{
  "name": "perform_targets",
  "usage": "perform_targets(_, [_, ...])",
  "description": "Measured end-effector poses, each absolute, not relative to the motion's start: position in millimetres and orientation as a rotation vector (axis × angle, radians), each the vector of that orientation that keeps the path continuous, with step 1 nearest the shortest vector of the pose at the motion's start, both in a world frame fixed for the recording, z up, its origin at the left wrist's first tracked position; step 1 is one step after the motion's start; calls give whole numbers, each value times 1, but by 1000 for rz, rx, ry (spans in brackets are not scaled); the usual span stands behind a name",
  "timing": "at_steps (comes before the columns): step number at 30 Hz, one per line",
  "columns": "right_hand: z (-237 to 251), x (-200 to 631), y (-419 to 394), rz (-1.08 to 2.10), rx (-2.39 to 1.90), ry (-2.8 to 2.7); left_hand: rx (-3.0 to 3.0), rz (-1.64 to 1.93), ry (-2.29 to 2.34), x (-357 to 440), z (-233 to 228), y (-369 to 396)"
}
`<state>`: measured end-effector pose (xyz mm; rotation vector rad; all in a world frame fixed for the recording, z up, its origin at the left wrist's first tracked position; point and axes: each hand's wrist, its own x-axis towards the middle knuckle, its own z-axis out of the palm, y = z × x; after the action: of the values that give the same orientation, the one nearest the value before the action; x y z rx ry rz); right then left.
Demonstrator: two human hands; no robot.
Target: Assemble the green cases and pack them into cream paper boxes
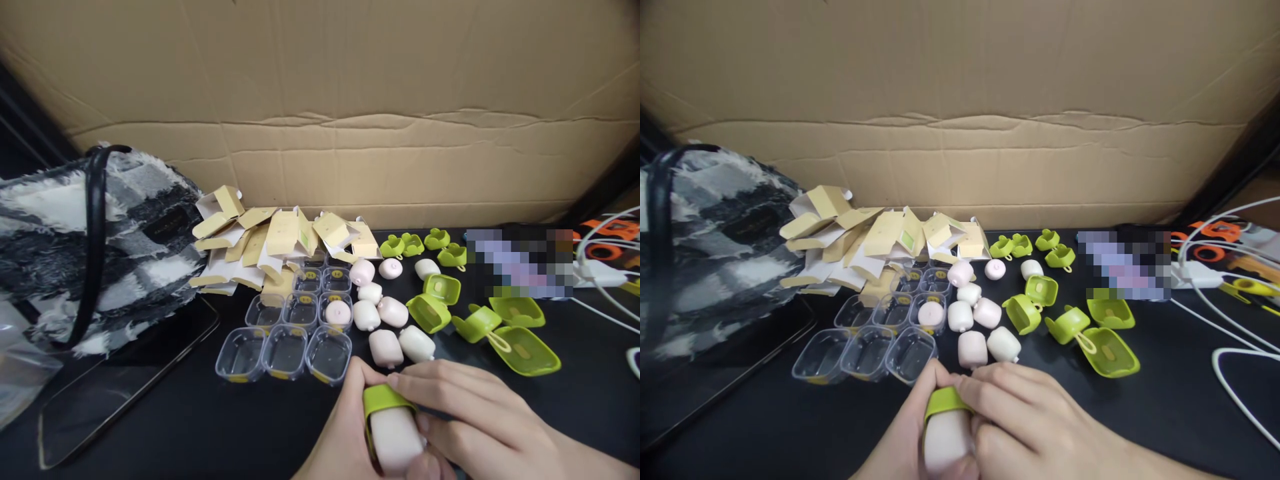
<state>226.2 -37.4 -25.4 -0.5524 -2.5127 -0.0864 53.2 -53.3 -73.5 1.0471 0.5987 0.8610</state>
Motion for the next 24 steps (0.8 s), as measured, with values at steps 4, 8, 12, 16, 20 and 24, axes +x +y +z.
perform_targets(4, [-30, 225, -37, 15, -539, -2441, 1004, 896, 567, 57, -75, -56])
perform_targets(8, [-34, 226, -37, 203, -560, -2369, 942, 907, 555, 63, -79, -59])
perform_targets(12, [-35, 230, -36, 364, -668, -2293, 933, 882, 605, 59, -68, -59])
perform_targets(16, [-29, 231, -33, 366, -690, -2269, 945, 858, 607, 52, -52, -57])
perform_targets(20, [-27, 229, -31, 381, -678, -2282, 941, 856, 620, 53, -57, -57])
perform_targets(24, [-33, 229, -34, 380, -701, -2260, 916, 872, 598, 59, -78, -60])
